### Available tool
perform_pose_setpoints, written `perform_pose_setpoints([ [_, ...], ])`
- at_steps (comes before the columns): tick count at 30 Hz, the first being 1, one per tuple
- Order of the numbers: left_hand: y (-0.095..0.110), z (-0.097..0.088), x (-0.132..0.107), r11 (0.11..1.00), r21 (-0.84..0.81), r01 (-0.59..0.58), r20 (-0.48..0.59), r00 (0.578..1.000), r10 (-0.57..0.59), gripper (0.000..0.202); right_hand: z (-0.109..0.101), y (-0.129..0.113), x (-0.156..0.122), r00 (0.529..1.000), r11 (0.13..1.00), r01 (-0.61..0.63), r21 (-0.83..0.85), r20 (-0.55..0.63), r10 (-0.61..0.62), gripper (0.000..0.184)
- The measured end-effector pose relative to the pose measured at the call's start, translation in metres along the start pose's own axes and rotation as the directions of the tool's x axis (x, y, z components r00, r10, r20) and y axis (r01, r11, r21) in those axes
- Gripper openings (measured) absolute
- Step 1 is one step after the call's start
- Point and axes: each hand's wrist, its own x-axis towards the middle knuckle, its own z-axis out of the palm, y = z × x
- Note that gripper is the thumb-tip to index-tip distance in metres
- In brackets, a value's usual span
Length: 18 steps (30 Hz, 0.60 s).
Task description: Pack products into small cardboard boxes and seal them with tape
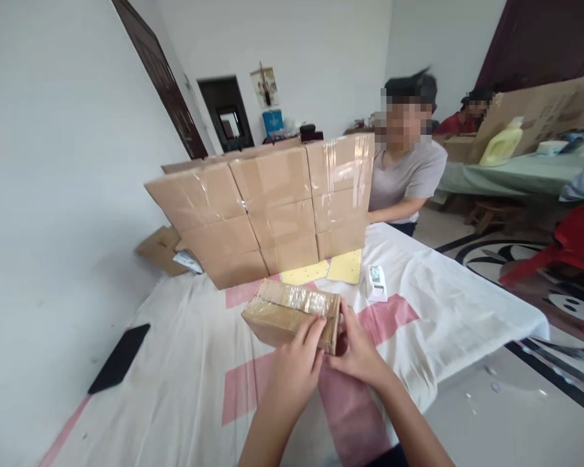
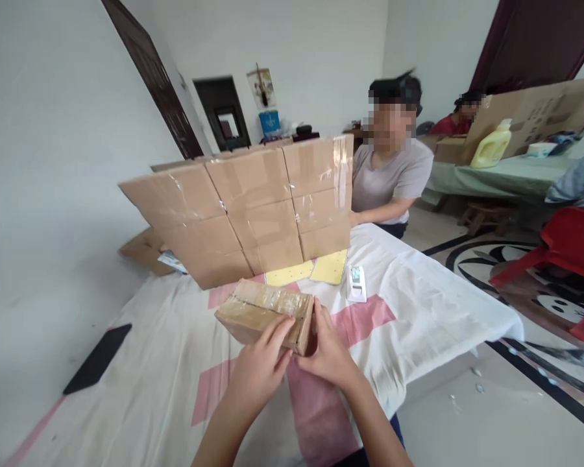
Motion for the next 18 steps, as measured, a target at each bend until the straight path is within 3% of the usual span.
perform_pose_setpoints([
  [7, 0.014, 0.003, -0.008, 0.999, -0.015, 0.036, -0.010, 0.999, -0.036, 0.059, 0.003, 0.010, -0.009, 0.985, 0.992, 0.091, 0.088, -0.152, -0.077, 0.114],
  [9, 0.016, 0.008, -0.013, 0.998, -0.063, 0.012, -0.087, 0.996, -0.018, 0.059, -0.001, 0.013, -0.019, 0.981, 0.989, 0.055, 0.138, -0.194, -0.027, 0.110],
  [11, 0.014, 0.013, -0.020, 0.991, -0.133, -0.026, -0.230, 0.973, -0.005, 0.057, -0.011, 0.017, -0.031, 0.972, 0.987, 0.001, 0.162, -0.233, 0.038, 0.105],
  [15, -0.006, 0.021, -0.030, 0.965, -0.246, -0.087, -0.511, 0.858, -0.053, 0.045, -0.058, 0.035, -0.061, 0.926, 0.997, -0.070, 0.036, -0.369, 0.079, 0.093],
  [18, -0.035, 0.030, -0.038, 0.949, -0.313, -0.034, -0.586, 0.794, -0.165, 0.036, -0.111, 0.065, -0.093, 0.835, 0.985, -0.151, -0.081, -0.544, 0.084, 0.085],
])
